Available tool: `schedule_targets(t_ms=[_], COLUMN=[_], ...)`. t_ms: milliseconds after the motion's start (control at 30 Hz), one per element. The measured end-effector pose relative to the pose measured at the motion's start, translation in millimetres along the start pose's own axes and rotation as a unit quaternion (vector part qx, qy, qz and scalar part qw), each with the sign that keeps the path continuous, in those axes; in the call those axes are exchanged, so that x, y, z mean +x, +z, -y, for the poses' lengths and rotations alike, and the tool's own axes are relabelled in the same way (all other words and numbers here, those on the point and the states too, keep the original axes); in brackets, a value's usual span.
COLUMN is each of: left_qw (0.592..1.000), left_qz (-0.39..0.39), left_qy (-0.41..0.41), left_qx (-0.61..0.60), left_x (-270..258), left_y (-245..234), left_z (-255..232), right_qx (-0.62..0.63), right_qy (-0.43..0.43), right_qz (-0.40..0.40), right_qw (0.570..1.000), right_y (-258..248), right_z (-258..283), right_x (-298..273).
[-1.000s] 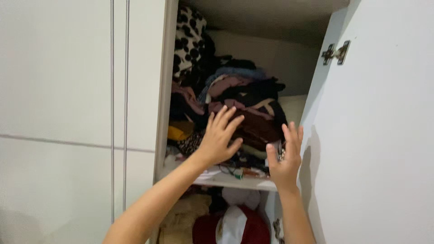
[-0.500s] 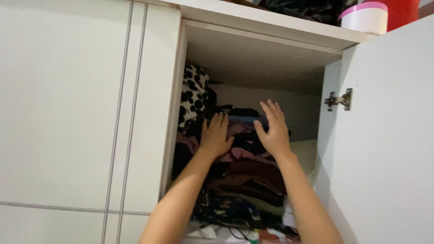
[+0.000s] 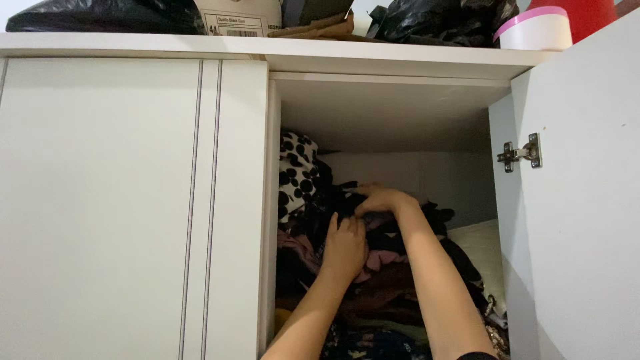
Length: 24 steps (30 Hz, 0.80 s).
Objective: The person takes a blue pouch and a black bag from a cabinet and places them on a table, then opens a black backpack and zips it. They retrieve folded clothing items from a wardrobe cabinet and lay them on the table next to the backpack and a brown handbag.
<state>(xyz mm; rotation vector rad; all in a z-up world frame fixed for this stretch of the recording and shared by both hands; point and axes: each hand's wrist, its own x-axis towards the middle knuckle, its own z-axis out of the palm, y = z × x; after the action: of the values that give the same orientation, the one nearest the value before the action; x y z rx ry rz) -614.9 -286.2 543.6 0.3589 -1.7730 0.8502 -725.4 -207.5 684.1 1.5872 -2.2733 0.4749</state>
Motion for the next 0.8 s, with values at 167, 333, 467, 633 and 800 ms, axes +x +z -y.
schedule_targets(t_ms=[167,333,467,633,800], left_qw=[1.000,0.998,0.998,0.996,0.996], left_qz=[0.003,0.032,0.052,0.061,0.018], left_qy=[-0.003,-0.018,-0.025,-0.033,-0.035], left_qx=[-0.027,-0.047,-0.033,-0.053,-0.085], left_x=[-4.2,-5.7,-6.9,-8.5,-10.0], left_y=[-0.8,-8.7,-12.4,-14.6,-11.8], left_z=[2.1,1.2,0.6,2.9,2.1], right_qx=[-0.011,-0.057,-0.078,-0.045,-0.038], right_qy=[-0.033,0.029,0.003,0.017,0.002], right_qz=[0.016,-0.053,-0.140,-0.233,-0.343], right_qw=[0.999,0.997,0.987,0.971,0.939], right_y=[-1.6,11.3,17.8,21.2,23.4], right_z=[-7.3,-8.4,-14.3,-11.1,-8.9], right_x=[22.1,45.9,56.2,49.6,37.3])
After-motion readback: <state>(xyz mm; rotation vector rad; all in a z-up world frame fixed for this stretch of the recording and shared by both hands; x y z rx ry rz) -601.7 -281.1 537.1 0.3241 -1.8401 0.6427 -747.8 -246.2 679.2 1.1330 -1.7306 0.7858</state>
